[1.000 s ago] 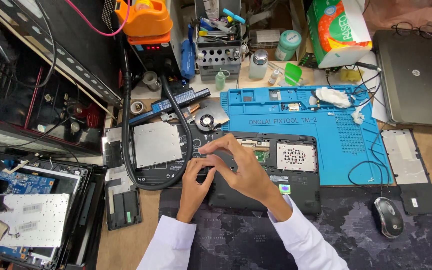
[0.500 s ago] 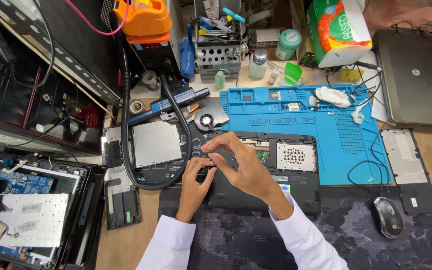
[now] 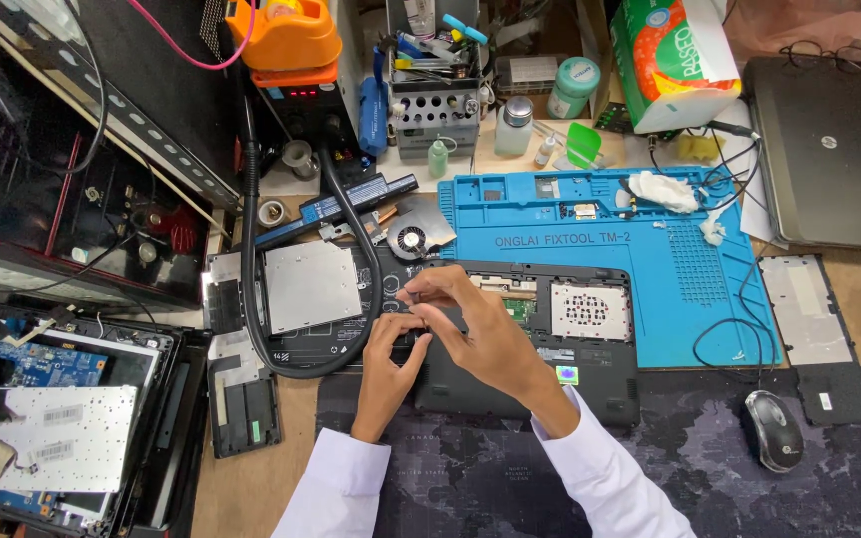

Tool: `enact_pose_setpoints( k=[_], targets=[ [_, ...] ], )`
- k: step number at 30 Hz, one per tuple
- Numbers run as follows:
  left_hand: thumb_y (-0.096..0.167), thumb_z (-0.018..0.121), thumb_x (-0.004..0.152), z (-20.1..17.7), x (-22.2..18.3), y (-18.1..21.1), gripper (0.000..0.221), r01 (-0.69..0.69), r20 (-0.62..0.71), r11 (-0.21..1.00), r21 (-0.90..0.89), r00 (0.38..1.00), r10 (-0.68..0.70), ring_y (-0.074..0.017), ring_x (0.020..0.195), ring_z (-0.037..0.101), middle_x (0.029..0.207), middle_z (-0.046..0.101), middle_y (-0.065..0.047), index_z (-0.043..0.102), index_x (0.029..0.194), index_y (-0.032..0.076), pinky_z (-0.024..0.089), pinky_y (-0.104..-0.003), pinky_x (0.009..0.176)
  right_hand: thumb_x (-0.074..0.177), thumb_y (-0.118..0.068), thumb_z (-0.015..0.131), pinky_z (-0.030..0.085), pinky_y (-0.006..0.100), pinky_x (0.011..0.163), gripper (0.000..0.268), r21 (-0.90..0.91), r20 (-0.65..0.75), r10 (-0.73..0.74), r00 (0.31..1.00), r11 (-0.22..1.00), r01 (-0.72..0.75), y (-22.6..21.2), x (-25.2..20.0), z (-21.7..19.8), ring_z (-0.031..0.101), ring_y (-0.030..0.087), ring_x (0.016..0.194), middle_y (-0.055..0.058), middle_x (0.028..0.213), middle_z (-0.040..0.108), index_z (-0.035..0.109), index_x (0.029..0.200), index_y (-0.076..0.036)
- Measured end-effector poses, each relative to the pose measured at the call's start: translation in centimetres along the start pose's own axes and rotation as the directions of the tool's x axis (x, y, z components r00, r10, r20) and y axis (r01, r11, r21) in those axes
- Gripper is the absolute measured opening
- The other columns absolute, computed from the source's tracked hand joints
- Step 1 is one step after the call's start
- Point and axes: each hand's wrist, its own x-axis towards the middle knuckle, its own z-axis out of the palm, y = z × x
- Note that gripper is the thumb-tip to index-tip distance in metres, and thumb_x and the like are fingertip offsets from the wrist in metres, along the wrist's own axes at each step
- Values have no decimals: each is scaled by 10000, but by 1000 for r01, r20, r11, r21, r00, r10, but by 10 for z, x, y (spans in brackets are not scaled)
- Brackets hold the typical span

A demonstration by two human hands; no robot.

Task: Disassembling a laptop by removing screws and internal panels using a screwdriver

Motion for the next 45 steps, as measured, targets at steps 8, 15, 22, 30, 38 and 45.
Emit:
enact_pose_setpoints(
  k=[8,15,22,30,38,45],
  targets=[
    [62,661,978,1,-1,1,33,17,-29,1000,-25,999,-18,-261,1052,652,973,642,-82,693,985,57,514,-375,918,986,25,605,635,490,898,331,40,-48,-9,999,999,11,2,0,-5,749,361,1056,168,1099,725,530,1293,-70],
    [35,644,984,1,0,3,45,28,-47,999,-32,998,-29,-270,1068,681,957,664,-84,686,983,50,539,-385,901,985,24,616,662,457,858,395,-34,-178,-34,983,999,28,16,-7,-2,762,342,1026,163,1100,740,480,1344,-72],
    [80,655,993,2,-2,5,55,43,-80,997,-57,996,-48,-286,1061,691,942,676,-111,683,958,49,550,-400,902,1025,-22,596,684,346,835,515,328,-575,233,784,944,-40,67,-54,-26,745,179,875,92,1024,635,290,1422,-139],
    [103,622,1017,5,-1,6,124,15,-118,1000,-27,993,-18,-263,962,708,896,683,-109,700,933,56,559,-376,851,1039,-84,558,546,203,540,520,346,-536,448,716,890,-298,106,-105,-72,635,90,624,64,856,569,389,1531,-78],
    [129,585,1054,14,13,-16,226,-31,-136,998,52,990,38,-215,798,665,779,611,-84,646,848,62,546,-344,760,1042,-107,576,497,249,607,540,351,-498,445,745,888,-296,118,-109,-75,585,90,653,92,848,599,396,1549,-66],
    [177,503,1102,31,77,9,204,-174,-67,936,305,977,204,-241,761,567,784,504,-78,551,932,77,480,-365,738,1029,-56,555,607,319,627,535,445,-491,479,727,856,-263,120,-110,-76,645,142,642,100,860,587,385,1536,-45]
  ],
)
